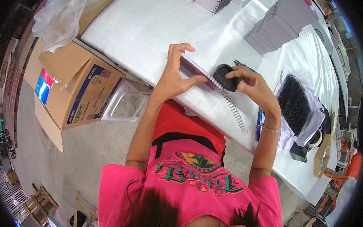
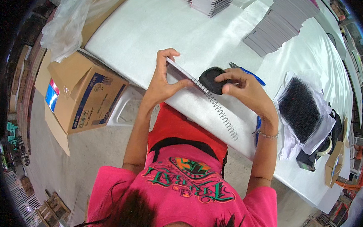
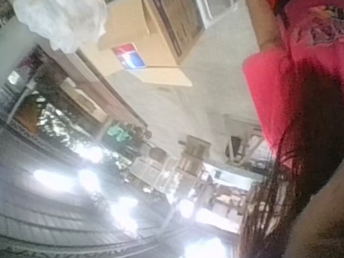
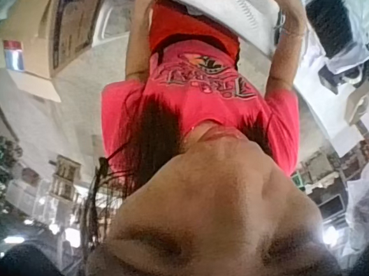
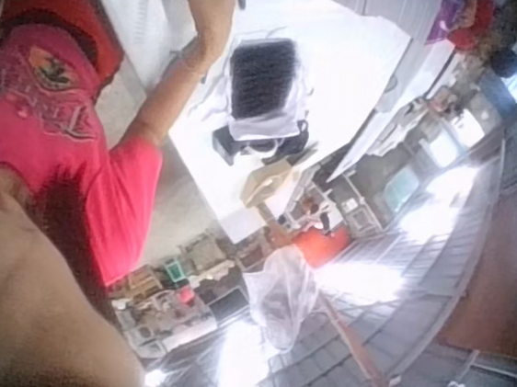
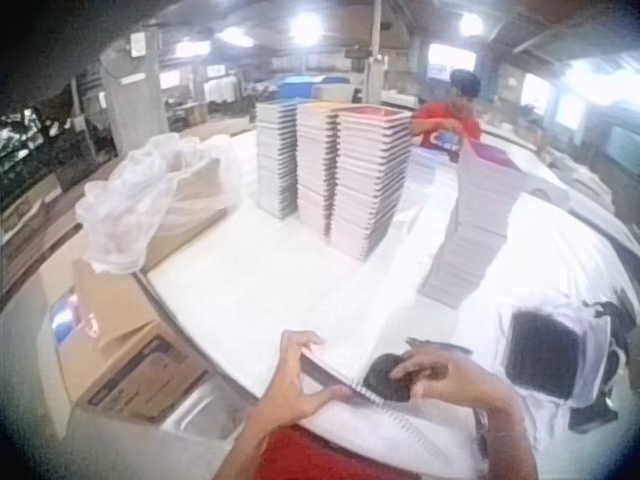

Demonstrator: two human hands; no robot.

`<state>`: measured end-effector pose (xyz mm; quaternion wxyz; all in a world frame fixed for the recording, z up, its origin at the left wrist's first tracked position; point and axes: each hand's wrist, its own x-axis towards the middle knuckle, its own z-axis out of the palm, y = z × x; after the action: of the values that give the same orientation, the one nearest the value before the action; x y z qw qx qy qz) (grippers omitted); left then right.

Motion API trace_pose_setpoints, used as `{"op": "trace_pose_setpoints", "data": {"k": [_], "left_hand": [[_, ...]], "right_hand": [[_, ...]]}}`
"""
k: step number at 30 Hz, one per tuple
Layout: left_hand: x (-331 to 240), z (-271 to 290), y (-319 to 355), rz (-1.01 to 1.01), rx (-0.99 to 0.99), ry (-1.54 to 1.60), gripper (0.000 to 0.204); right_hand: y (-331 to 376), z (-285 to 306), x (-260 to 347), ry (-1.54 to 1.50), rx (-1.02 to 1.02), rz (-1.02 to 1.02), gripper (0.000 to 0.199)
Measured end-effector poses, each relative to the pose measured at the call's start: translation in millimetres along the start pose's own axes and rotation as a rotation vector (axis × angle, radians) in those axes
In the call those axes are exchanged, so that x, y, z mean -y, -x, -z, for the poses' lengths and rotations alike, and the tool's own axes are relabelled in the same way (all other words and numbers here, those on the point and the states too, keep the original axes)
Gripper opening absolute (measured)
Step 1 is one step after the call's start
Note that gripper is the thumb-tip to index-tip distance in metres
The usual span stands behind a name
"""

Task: The person uses pliers to trim the spiral binding of a stack of notebooks. They repeatedly pull the binding wire with the pliers and then cut the excess wire. The person handles the notebooks one by one, stacking them on the table after trimming.

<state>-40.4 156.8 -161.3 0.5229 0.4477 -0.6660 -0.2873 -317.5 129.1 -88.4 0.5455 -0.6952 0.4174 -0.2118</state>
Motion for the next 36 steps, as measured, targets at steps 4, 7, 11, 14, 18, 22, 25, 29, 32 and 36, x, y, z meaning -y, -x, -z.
{"op": "trace_pose_setpoints", "data": {"k": [4,7,11,14,18,22,25,29,32,36], "left_hand": [[0.3,-6.5,4.1,0.114,0.001,0.16,0.118],[1.5,-7.5,3.8,0.142,0.022,0.161,0.125],[3.2,-10.2,4.4,0.11,0.075,0.147,0.124],[4.6,-12.0,4.8,0.061,0.057,0.164,0.118],[-2.7,-5.7,2.2,0.118,0.135,0.254,0.103],[-2.1,-7.5,-1.4,0.156,0.147,0.342,0.091],[1.1,-7.0,4.4,0.159,0.152,0.377,0.085],[5.2,-6.5,0.7,0.139,0.192,0.39,0.079],[0.0,-6.4,10.0,0.199,0.187,0.397,0.077],[-2.5,0.5,-6.0,0.19,0.212,0.446,0.076]], "right_hand": [[9.6,-0.6,2.9,-0.016,-0.026,-0.053,0.059],[13.9,12.4,-2.8,-0.523,0.218,0.034,0.051],[10.5,8.0,1.4,-0.106,-0.02,-0.085,0.038],[11.7,12.6,8.1,-0.205,0.049,-0.032,0.034],[11.8,6.3,12.0,-0.04,-0.025,-0.069,0.04],[13.5,12.2,7.9,-0.151,0.019,0.02,0.033],[11.5,4.3,10.4,-0.16,-0.04,-0.027,0.032],[2.7,7.1,14.8,0.068,-0.025,-0.017,0.033],[-1.0,-2.3,14.8,0.021,-0.056,0.001,0.04],[-15.1,2.1,30.9,0.282,-0.07,-0.013,0.046]]}}
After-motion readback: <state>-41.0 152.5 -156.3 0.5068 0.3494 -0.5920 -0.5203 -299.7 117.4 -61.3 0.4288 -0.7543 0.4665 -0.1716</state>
